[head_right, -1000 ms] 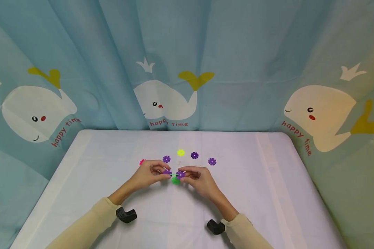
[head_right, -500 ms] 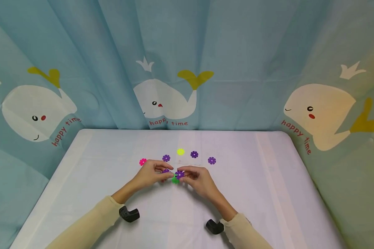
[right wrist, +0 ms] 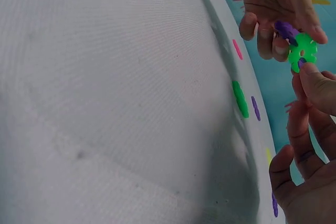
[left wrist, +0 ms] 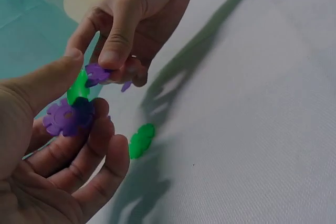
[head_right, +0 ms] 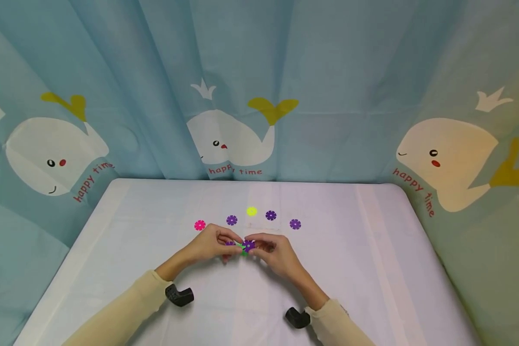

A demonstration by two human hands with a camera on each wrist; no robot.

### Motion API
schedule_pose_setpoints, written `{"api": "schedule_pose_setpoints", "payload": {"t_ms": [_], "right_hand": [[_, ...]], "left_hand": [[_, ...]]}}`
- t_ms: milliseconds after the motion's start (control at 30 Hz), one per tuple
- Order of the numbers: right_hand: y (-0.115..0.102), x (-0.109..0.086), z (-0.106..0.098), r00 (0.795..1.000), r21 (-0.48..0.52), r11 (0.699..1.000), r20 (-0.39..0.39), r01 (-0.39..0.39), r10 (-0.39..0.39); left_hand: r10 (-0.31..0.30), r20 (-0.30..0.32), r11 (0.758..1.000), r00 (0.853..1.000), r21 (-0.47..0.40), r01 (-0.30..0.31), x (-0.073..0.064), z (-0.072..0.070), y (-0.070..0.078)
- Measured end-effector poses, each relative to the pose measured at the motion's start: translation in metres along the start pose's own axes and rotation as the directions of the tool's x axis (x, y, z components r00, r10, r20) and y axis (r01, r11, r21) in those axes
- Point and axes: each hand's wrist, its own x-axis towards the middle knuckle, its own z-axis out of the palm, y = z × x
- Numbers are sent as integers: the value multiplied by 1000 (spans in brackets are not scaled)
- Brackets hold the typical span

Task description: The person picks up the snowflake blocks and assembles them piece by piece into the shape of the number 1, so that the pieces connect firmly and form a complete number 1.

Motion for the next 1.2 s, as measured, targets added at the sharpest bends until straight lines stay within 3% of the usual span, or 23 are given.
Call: {"api": "schedule_pose_setpoints", "payload": {"t_ms": [300, 567, 800, 1200], "right_hand": [[3, -2, 2, 1000, 8, 1000, 10, 8, -8], [3, -3, 0, 1000, 33, 999, 2, -8, 8], [6, -5, -3, 1000, 34, 999, -4, 10, -9], [15, -11, -14, 999, 34, 998, -15, -43, 44]], "left_hand": [[-7, 23, 1000, 1000, -28, 8, 0, 2, -3], [51, 39, 998, 998, -24, -50, -1, 3, -4], [69, 11, 997, 998, -31, -69, -3, 1, -3], [70, -12, 994, 997, -82, -71, -4, -2, -9]]}}
